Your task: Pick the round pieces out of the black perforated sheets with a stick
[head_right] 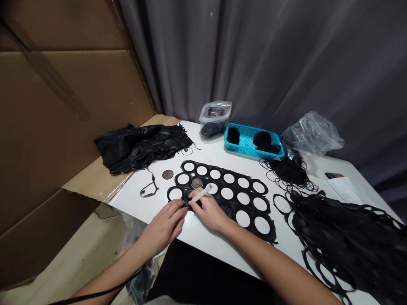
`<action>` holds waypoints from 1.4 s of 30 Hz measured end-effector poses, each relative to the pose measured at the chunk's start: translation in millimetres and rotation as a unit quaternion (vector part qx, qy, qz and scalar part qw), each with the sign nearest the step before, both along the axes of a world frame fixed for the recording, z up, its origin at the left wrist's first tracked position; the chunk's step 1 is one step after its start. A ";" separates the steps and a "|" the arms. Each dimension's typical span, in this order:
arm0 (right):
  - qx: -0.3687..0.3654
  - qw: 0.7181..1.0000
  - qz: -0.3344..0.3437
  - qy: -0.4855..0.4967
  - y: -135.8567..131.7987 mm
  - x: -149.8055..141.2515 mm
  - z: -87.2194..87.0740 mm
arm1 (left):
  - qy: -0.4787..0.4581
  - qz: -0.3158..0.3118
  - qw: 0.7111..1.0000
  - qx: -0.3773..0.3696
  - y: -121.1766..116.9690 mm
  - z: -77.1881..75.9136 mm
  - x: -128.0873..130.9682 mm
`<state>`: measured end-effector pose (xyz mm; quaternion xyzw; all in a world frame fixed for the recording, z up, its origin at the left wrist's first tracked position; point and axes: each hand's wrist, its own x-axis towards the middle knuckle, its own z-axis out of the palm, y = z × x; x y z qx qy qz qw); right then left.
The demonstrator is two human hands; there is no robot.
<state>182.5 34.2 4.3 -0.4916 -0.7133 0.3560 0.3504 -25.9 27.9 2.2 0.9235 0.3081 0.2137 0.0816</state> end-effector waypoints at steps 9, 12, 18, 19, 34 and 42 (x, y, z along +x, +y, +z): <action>0.048 0.997 0.010 -0.056 -5.0 -1.4 -0.8 | 0.002 -0.002 1.000 -0.013 1.1 -1.0 -0.6; 0.093 0.989 0.024 -0.109 -11.5 -8.8 -5.9 | 0.005 -0.007 1.000 -0.012 1.7 -0.3 -0.5; 0.073 0.993 -0.057 -0.071 6.9 -6.3 -0.8 | -0.002 -0.016 1.000 -0.026 3.9 2.4 -0.1; 0.060 0.992 -0.103 -0.043 14.0 1.5 2.7 | -0.006 -0.017 0.999 -0.027 4.4 2.8 -0.5; -0.029 0.998 -0.057 -0.018 -26.0 37.2 9.9 | 0.009 -0.071 0.997 -0.006 1.8 0.3 28.7; -0.017 0.998 -0.055 -0.031 -28.2 36.9 4.5 | 0.038 -0.076 0.996 -0.005 2.4 1.6 29.2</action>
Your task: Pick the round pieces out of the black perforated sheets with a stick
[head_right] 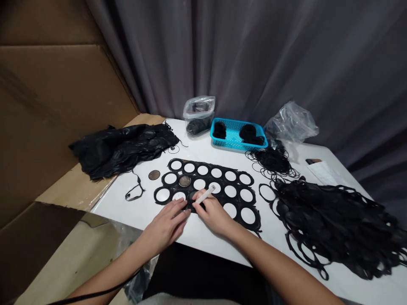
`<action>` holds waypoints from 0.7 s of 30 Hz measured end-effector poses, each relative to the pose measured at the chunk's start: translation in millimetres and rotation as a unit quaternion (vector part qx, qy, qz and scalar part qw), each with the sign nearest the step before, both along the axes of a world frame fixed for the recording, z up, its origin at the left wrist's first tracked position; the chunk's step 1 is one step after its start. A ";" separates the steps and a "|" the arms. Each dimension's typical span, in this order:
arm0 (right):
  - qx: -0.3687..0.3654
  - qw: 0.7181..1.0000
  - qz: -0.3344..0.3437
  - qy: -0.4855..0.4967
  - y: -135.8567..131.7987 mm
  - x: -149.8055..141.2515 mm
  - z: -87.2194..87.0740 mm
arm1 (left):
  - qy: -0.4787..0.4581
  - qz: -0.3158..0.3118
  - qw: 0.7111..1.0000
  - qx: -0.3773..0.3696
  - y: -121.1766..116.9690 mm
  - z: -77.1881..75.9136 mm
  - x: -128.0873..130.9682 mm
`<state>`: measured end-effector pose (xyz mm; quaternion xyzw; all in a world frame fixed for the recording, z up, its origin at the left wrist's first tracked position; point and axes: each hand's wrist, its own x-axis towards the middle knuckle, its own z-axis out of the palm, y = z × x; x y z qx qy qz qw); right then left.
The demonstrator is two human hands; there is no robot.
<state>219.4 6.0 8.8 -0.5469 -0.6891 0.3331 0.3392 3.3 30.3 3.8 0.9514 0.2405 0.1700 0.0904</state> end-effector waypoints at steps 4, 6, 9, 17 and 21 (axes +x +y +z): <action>0.007 1.000 0.005 -0.005 -1.8 -2.2 -1.2 | 0.004 0.005 1.000 0.000 0.0 1.5 1.4; 0.012 1.000 0.007 -0.012 -2.5 -2.7 0.1 | 0.000 0.006 1.000 -0.002 0.1 2.0 1.7; 0.015 1.000 0.010 -0.023 -3.6 -2.7 4.1 | -0.006 0.006 1.000 -0.010 0.6 2.8 1.9; 0.092 0.989 0.029 -0.112 -12.8 -16.9 -8.6 | -0.007 0.015 1.000 -0.004 1.5 2.6 5.4; 0.076 0.993 -0.052 -0.072 2.6 -5.1 -6.3 | 0.004 0.007 1.000 -0.007 2.1 3.0 4.7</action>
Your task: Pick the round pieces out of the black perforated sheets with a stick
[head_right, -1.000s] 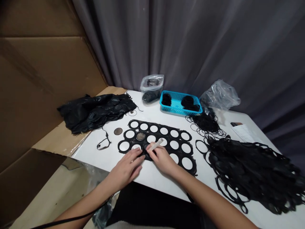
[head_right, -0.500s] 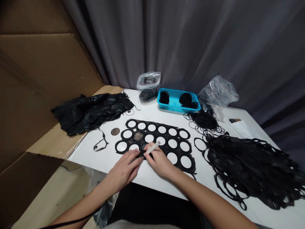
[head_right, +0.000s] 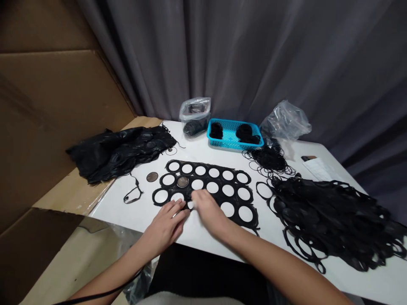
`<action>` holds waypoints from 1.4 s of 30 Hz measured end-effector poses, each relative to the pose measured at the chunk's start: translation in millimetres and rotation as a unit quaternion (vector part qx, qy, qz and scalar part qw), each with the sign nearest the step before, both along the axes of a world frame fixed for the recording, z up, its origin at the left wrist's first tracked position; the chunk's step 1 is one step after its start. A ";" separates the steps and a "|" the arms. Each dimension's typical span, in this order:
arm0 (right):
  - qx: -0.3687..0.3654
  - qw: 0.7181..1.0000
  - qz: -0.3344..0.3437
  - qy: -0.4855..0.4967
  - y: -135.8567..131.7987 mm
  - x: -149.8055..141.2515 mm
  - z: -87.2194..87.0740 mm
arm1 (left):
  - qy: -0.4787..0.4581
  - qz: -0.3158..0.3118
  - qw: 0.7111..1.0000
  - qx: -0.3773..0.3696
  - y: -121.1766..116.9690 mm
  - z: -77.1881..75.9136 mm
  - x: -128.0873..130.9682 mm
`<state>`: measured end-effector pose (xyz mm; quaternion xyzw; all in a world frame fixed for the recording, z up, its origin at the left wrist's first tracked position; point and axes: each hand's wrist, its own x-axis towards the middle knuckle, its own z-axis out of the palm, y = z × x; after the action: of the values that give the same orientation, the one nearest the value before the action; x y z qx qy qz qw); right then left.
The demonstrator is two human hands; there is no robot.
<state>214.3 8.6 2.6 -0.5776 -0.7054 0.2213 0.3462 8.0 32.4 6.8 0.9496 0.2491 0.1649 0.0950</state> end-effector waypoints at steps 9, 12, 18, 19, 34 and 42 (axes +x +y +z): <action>-0.041 0.984 -0.147 0.087 -1.1 65.5 23.4 | -0.033 0.003 0.999 -0.005 0.0 11.4 11.1; -0.060 0.995 -0.049 0.068 -20.2 55.8 18.6 | -0.047 -0.042 0.998 0.006 -2.5 8.6 27.9; -0.077 0.994 -0.013 0.081 -30.5 46.1 7.0 | -0.020 -0.066 0.998 0.012 -7.4 -5.7 40.4; -0.077 0.993 -0.013 0.085 -29.9 46.2 5.8 | -0.022 -0.064 0.998 0.015 -7.7 -6.6 39.5; -0.059 0.997 0.011 0.046 -28.3 46.4 5.6 | -0.016 -0.062 0.998 0.015 -7.1 -6.3 35.4; 0.039 0.995 0.026 -0.084 -36.7 29.2 -5.1 | -0.007 -0.064 0.998 0.018 -5.8 -7.0 36.3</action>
<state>243.4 -28.1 -2.6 -0.5613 -0.7552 0.1527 0.3020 44.3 26.6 -0.2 0.9641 0.1836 0.1694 0.0898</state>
